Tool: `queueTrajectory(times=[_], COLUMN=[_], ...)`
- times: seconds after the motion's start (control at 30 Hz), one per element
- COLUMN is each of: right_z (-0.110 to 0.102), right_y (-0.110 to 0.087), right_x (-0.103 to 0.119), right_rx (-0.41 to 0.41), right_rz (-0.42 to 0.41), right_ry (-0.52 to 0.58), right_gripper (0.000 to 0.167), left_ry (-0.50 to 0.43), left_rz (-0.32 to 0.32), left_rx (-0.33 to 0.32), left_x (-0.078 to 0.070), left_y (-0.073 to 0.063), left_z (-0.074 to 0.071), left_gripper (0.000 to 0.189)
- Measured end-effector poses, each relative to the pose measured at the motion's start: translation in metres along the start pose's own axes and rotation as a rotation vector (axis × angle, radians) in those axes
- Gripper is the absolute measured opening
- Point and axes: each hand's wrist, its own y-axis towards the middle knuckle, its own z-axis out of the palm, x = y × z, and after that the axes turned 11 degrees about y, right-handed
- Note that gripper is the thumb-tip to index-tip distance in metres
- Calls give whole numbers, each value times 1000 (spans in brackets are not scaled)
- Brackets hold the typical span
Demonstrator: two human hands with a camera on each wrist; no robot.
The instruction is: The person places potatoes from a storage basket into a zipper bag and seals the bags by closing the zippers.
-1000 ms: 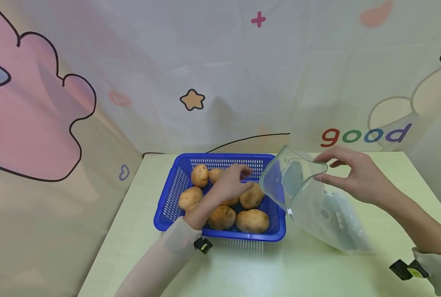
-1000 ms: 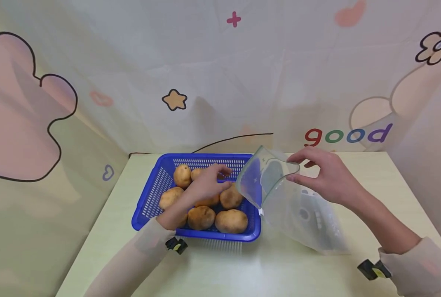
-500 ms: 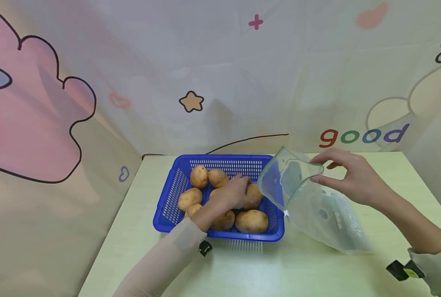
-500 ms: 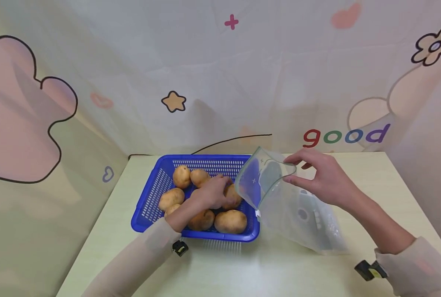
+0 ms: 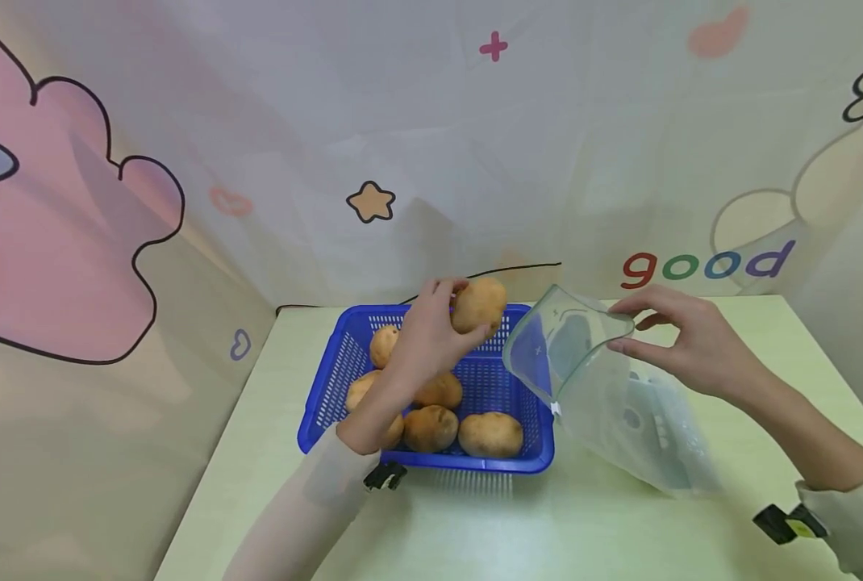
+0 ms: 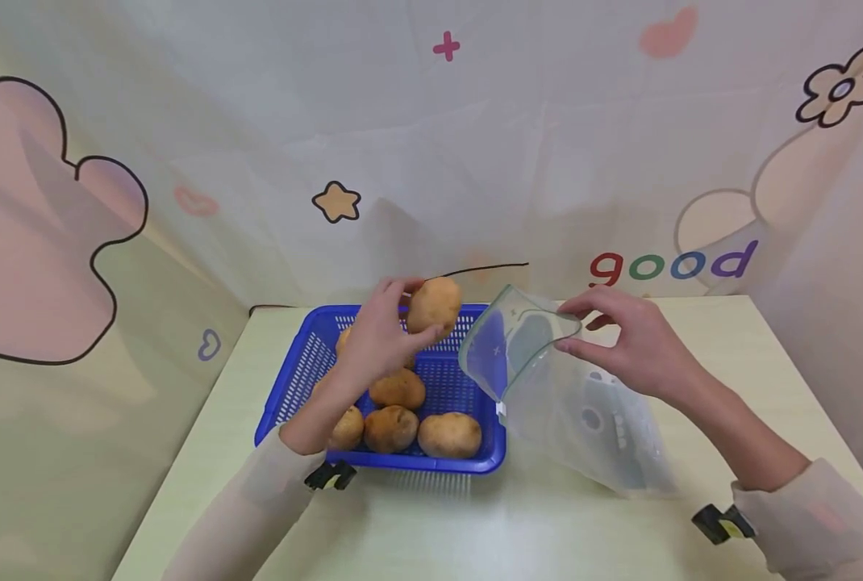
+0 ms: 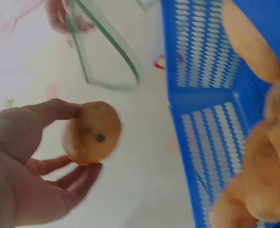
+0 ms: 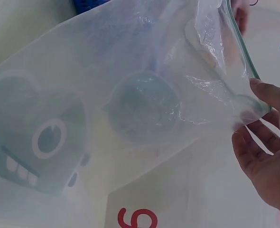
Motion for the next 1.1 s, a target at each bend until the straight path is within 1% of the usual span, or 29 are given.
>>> queueTrajectory(times=[0.03,0.1,0.17,0.2,0.27,0.37,0.5,0.63,0.73,0.83,0.9,0.97,1.03,1.1], right_z=[0,0,1,1,2,4,7,9,9,8,7,6,5,4], right_y=[0,1,2,3,4,5,6,8,9,9,8,7,6,6], right_x=[0,-1,-1,-1,0,2,5,6,5,4,4,4,4,4], right_rx=[0,-3,-10,-13,-22,-26,-15,-13,-25,-37,-41,-44,-48,-49], right_rz=[5,12,9,3,-15,-49,-80,-98,-109,-113,-110,-106,-102,-102], right_ry=[3,9,17,23,39,47,36,27,26,27,28,22,11,2], right_gripper=[44,44,43,43,42,42,42,43,42,41,40,39,38,38], left_ry=[-13,-47,-63,-56,-47,-25,-37,-55,-64,-87,-94,-107,-113,-107], left_rz=[44,142,233,269,323,372,390,381,371,365,359,364,351,328], left_rx=[-22,-31,-5,13,56,119,194,224,201,143,102,79,94,136], left_x=[-5,-15,-24,-27,-33,-37,-38,-38,-37,-34,-29,-22,-12,-1], left_y=[-1,-2,-3,-3,-3,-2,0,1,2,1,-3,-7,-13,-19], left_z=[-1,0,4,7,12,19,24,27,29,31,31,29,27,27], left_gripper=[66,67,67,67,67,66,67,67,66,62,59,58,57,59])
